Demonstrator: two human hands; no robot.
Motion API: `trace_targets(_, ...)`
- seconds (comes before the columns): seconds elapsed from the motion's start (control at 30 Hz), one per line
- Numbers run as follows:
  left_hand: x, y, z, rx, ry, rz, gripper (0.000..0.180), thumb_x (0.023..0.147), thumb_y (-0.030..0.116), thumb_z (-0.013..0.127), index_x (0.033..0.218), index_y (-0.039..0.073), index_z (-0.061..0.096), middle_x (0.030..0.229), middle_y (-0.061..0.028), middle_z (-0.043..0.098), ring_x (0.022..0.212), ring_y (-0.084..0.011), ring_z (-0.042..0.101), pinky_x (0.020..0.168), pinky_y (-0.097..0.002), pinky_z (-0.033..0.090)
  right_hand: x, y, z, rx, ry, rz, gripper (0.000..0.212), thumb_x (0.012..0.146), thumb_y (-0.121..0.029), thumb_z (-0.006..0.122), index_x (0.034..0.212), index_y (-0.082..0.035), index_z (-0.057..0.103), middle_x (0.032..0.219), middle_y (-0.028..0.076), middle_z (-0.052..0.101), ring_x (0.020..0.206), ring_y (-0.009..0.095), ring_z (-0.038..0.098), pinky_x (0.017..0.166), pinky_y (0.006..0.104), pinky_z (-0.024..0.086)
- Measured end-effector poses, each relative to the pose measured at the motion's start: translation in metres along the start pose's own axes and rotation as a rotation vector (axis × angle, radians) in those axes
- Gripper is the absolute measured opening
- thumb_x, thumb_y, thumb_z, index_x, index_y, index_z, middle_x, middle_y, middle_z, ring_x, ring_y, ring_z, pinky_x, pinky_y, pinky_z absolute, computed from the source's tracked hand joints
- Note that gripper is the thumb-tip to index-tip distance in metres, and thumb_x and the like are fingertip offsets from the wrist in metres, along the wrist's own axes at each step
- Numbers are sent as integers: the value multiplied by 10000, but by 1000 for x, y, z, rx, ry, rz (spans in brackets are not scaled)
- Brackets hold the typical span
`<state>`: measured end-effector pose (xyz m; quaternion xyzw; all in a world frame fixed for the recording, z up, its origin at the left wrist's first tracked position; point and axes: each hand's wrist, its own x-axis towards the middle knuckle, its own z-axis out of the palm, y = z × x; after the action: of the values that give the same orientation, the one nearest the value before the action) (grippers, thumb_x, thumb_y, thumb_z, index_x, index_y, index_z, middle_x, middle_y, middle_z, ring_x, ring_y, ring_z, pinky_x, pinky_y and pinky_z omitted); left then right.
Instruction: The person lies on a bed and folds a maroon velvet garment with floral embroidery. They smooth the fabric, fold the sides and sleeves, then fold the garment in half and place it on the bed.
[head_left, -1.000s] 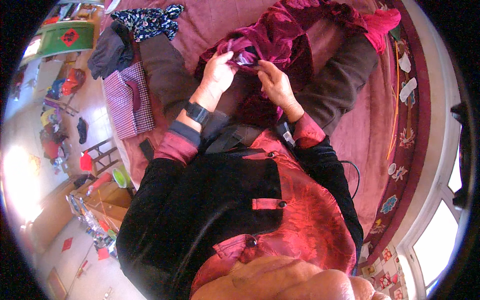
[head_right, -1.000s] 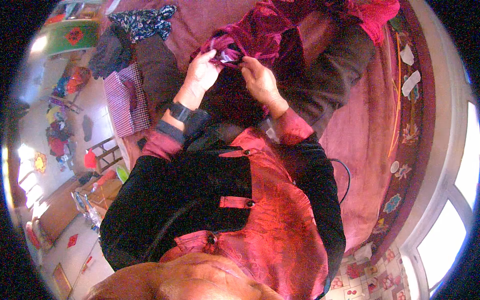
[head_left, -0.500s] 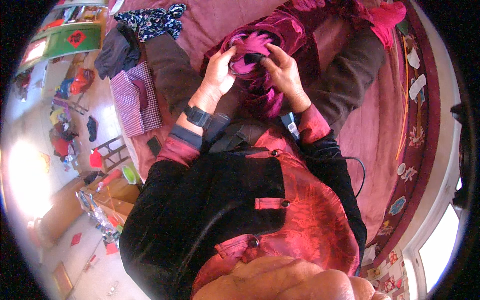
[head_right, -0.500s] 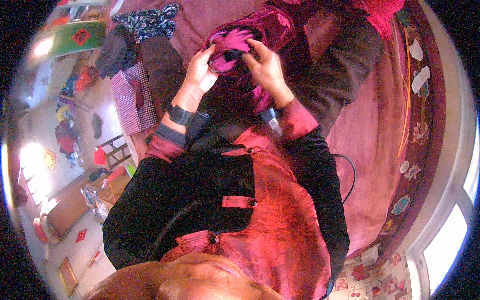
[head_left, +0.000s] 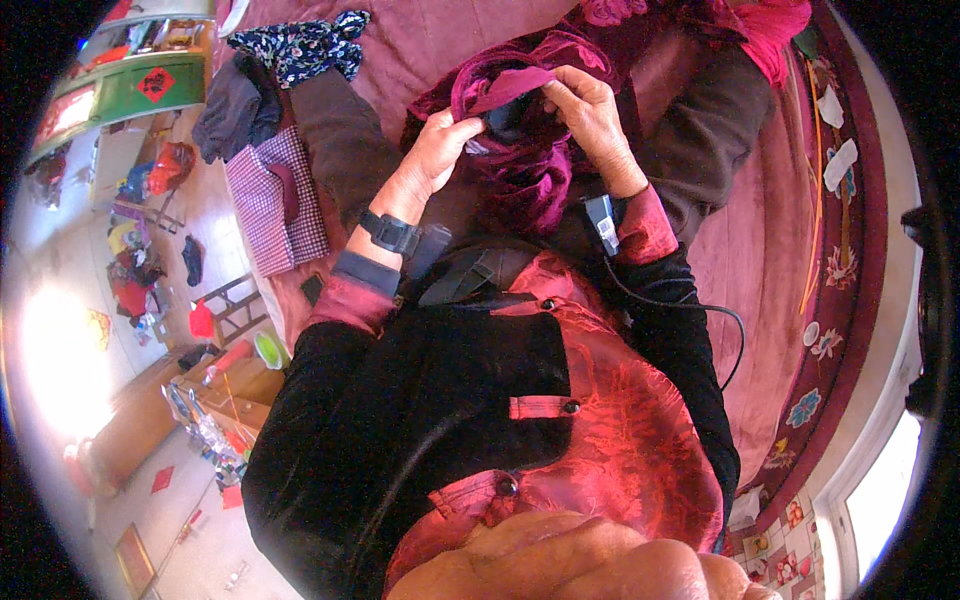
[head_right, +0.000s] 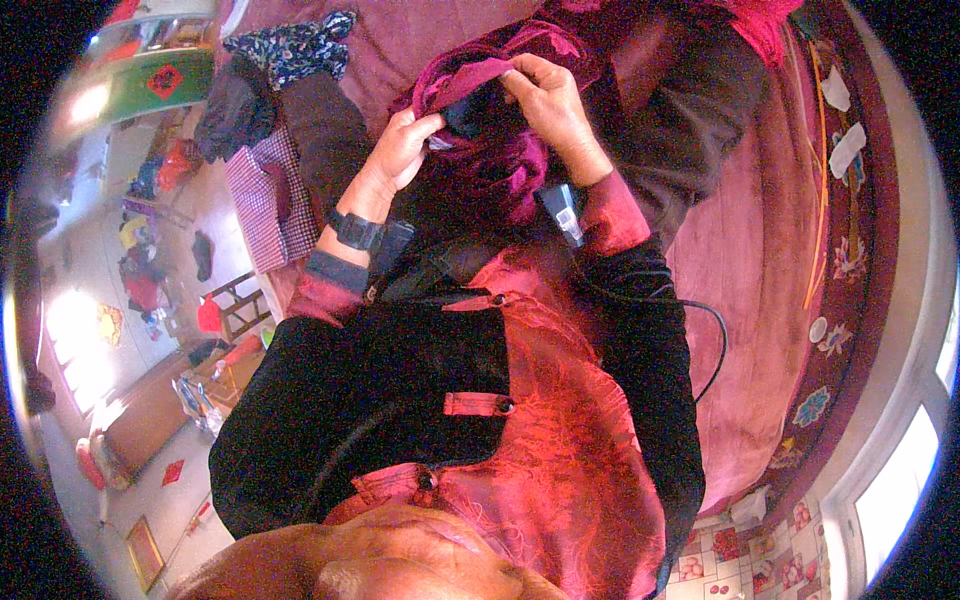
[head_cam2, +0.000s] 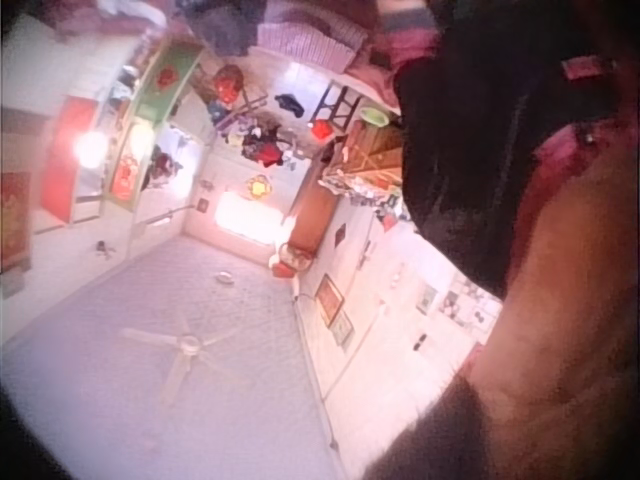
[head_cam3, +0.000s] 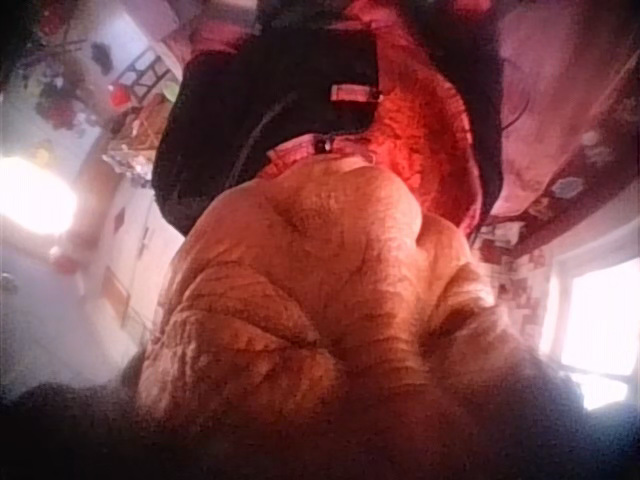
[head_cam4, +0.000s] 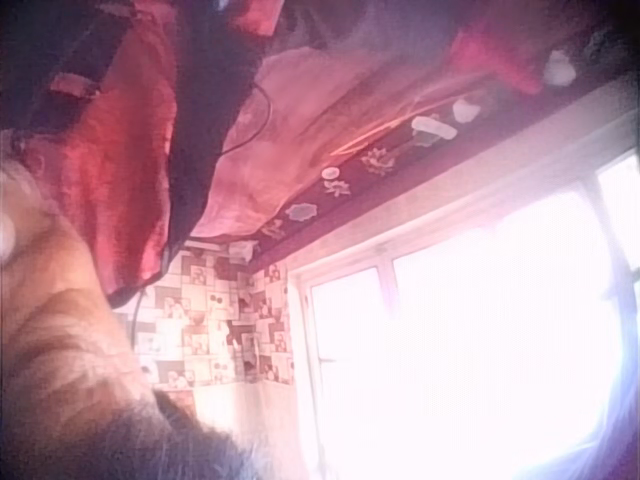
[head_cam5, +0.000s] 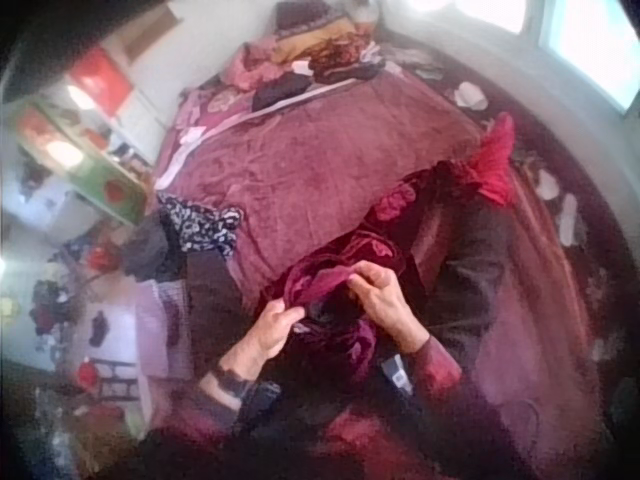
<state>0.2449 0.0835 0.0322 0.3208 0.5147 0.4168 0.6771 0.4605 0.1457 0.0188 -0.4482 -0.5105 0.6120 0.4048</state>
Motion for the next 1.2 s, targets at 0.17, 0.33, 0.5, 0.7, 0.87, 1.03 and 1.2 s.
trace_targets(0.17,2,-7,0,-330,-66,-31,413,916,68,542,1324,10,543,1313,-113,603,1199,-261,573,1087,-430,412,1,6,2,76,-16,9,164,937,-154,617,985,-16,691,762,-30,622,696,65,550,621,234,445)
trace_targets(0.33,0,-6,4,-491,-81,-8,413,931,119,530,1329,9,536,1318,-136,598,1213,-290,565,1099,-454,405,11,22,1,30,-51,-20,160,932,-131,623,1015,-11,688,840,12,675,784,92,601,706,250,488)
trace_targets(0.5,1,0,12,-698,-196,-57,383,959,193,527,1290,4,563,1283,-130,617,1180,-283,582,1065,-455,435,9,45,18,-149,-101,22,255,921,-143,624,1131,-3,665,1038,113,727,976,172,665,885,321,509)
trace_targets(0.7,6,12,14,-753,-56,77,397,979,247,506,1298,17,561,1307,-120,607,1200,-291,571,1080,-460,418,-9,33,18,-51,1,-84,239,912,-192,643,1082,-26,668,1008,110,721,946,185,675,861,333,516)
trace_targets(0.87,14,19,6,-665,159,153,401,1008,273,461,1323,38,544,1333,-116,591,1236,-292,545,1101,-468,393,-36,8,26,-386,-94,-455,219,881,-288,660,929,-75,682,923,112,650,903,319,639,788,407,516)
trace_targets(1.03,21,17,2,-628,171,210,417,1030,284,411,1343,31,521,1353,-129,572,1239,-292,543,1107,-471,390,-66,-1,43,-624,-272,-576,147,868,-169,649,967,-61,655,930,101,647,899,330,630,771,401,504)
trace_targets(1.2,17,16,0,-709,121,203,426,1033,269,398,1359,12,498,1365,-135,562,1252,-298,533,1123,-473,371,-59,1,44,-262,-125,-209,222,921,-245,606,1077,-89,632,913,137,698,854,368,681,728,438,542)
